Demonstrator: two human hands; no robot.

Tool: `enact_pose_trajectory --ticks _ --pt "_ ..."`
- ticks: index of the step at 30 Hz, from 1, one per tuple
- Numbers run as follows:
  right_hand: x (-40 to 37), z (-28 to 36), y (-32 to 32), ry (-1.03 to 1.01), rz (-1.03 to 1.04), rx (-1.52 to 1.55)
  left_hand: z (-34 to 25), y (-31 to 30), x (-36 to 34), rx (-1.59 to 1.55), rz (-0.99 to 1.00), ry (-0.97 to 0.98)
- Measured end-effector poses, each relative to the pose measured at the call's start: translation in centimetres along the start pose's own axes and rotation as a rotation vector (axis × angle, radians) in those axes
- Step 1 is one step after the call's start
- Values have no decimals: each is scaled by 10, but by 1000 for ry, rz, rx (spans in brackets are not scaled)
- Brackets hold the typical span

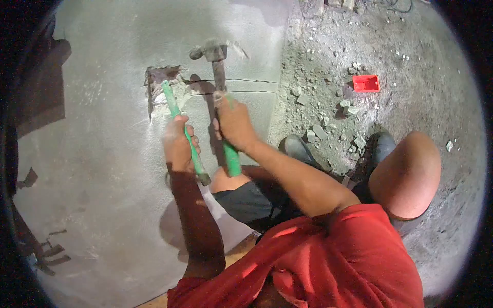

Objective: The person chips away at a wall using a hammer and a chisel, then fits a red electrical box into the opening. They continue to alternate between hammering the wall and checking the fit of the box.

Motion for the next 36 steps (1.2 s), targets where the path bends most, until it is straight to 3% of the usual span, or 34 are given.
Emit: enact_pose_trajectory --ticks 1,3,4,7,8,9,11,15,23,26,28,29,31,33,36 --pt "3 -3 5 1 6 -1 -2 3 0 16 -15 -2" --pt "10 -4 13 159 278 -95 2 3 -1 36 -32 -4" --pt "14 10 9 287 259 -46 7 -1 2 23 -43 -6" --pt "13 -2 -4 146 193 2 12 -6 8 14 -31 -2" --pt "9 -13 -8 -152 246 -185 16 -10 8 19 -26 -9" --pt "1 -12 -3 -144 246 -180 20 -17 8 23 -31 -16" --pt "-9 -8 5 25 -125 245 22 -27 9 75 21 -9" --pt "-2 5 -5 -34 -6 90 22 -37 9 180 104 9" --pt "-6 3 -4 58 -9 69 16 -25 12 159 6 65" --pt "-10 -6 9 -31 -62 83 9 -16 8 205 -58 42" --pt "-11 -9 19 78 138 6 9 -9 8 188 -71 55" --pt "-7 -7 16 80 141 7 9 -8 8 176 -78 71" --pt "10 1 3 332 197 -29 14 -10 10 188 -86 69" --pt "7 3 1 324 153 -21 15 -9 11 188 -97 55" --pt "-3 0 14 123 -200 280 12 -8 10 120 -86 13"
Point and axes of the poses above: each hand's wrist, its own x-axis towards the middle knuckle, its own y-axis out of the palm, z = x × y, the point moved 1 cm from there along x, towards the middle knuckle, and after that the axes turned 13 degrees about -y, right-handed, at the moved point
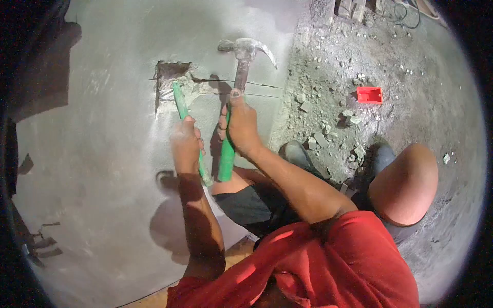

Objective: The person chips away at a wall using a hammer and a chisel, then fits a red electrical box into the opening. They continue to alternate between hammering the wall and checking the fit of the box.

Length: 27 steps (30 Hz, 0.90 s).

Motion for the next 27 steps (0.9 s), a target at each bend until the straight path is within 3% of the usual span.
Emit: enact_pose_trajectory --ticks 1,3,5,6,8,9,11,12,15,16,17,21,23,24,27 --pt "5 -8 -5 1 4 -5 -1 1 -1 10 10 24" --pt "21 -21 -15 85 516 -551 4 3 -2 -11 15 52" --pt "8 -1 -9 164 538 -634 32 -2 5 24 58 -1" --pt "7 4 -11 169 441 -598 46 -2 5 -24 44 12" --pt "4 11 -21 153 283 -499 80 3 -8 251 216 217" --pt "5 14 -25 120 223 -433 80 5 -14 222 200 212" --pt "8 28 -31 98 113 -388 76 8 -28 -4 384 62" --pt "13 34 -36 76 101 -377 89 15 -10 2 312 233" --pt "0 58 -34 3 95 -422 82 21 -1 -10 163 367" --pt "-4 63 -35 -10 104 -448 70 19 0 14 69 337" --pt "-9 69 -37 -21 123 -487 61 15 -6 -1 -93 465" --pt "-22 85 -47 -20 149 -595 55 19 27 -69 -299 394" --pt "-29 88 -52 -53 203 -628 59 44 36 -21 -109 365" --pt "-31 88 -57 -85 210 -667 69 58 39 27 63 632" --pt "-42 93 -60 -138 274 -729 61 67 4 77 153 472"
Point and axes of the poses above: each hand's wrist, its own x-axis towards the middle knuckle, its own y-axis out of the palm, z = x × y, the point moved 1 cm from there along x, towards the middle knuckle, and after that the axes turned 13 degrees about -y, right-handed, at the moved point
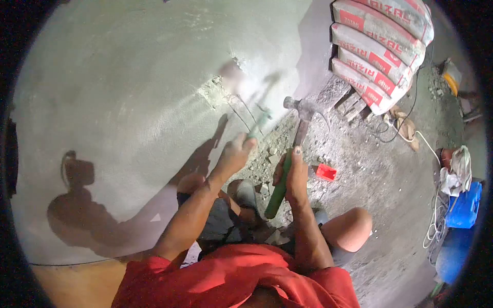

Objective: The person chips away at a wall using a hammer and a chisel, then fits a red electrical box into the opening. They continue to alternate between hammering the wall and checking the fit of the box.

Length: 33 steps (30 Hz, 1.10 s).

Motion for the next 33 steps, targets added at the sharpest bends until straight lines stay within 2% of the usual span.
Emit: enact_pose_trajectory --ticks 2,4,8,15,17,21,23,27,28,30,32,33 --pt "-3 -1 -3 -41 -51 -7 -6 -16 0 -246 -158 -13" --pt "-4 -7 -12 -78 -13 -99 -3 -28 7 -124 -393 140" --pt "2 -3 -4 -85 45 -29 -10 -50 18 -193 -364 6" --pt "34 2 9 -64 12 117 -18 -45 34 92 -378 -159" --pt "43 1 13 -86 -13 187 -31 -52 25 86 -255 -229" --pt "47 -2 20 -55 -38 292 -23 -55 30 184 -285 -169" --pt "47 -12 25 -49 -47 305 -17 -60 35 78 -158 -238" --pt "52 -27 61 -15 -165 357 -10 -61 41 -69 -146 -198" --pt "51 -29 75 -32 -186 248 -11 -58 44 -50 -163 -215" --pt "66 -38 85 65 86 106 -23 -56 41 -28 -185 -231" --pt "74 -29 81 107 94 104 -49 -59 31 -240 -117 -396" --pt "76 -25 75 81 45 141 -51 -57 31 -240 -114 -389"
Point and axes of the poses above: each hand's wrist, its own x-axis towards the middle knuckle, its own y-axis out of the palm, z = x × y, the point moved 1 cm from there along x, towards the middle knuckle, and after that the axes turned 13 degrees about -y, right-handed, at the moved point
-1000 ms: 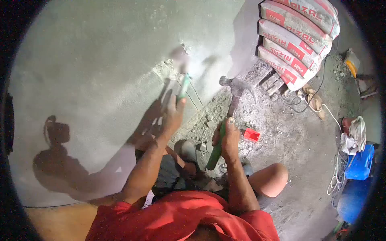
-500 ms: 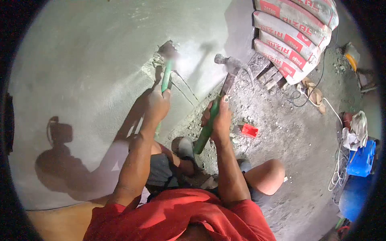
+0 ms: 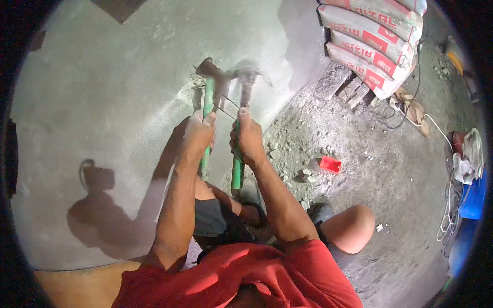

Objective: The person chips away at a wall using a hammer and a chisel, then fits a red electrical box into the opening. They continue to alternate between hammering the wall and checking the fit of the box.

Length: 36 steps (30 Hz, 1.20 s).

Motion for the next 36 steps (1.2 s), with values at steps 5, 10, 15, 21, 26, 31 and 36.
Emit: enact_pose_trajectory --ticks 5,10,15,21,26,31,36 --pt "-7 -13 10 -138 -190 236 3 2 1 -24 26 4" --pt "-1 -5 -6 73 44 -41 49 6 -3 66 -8 76" --pt "-25 3 -46 -14 -44 -21 85 9 -26 239 -59 333" --pt "-34 27 -55 20 -138 118 53 -15 -7 181 -153 335" --pt "-39 44 -56 -112 -95 3 55 -9 12 177 -125 266" --pt "-41 56 -54 -163 -48 27 77 25 7 308 -50 134" --pt "-43 55 -62 -175 -59 -25 60 17 -60 49 165 -246"
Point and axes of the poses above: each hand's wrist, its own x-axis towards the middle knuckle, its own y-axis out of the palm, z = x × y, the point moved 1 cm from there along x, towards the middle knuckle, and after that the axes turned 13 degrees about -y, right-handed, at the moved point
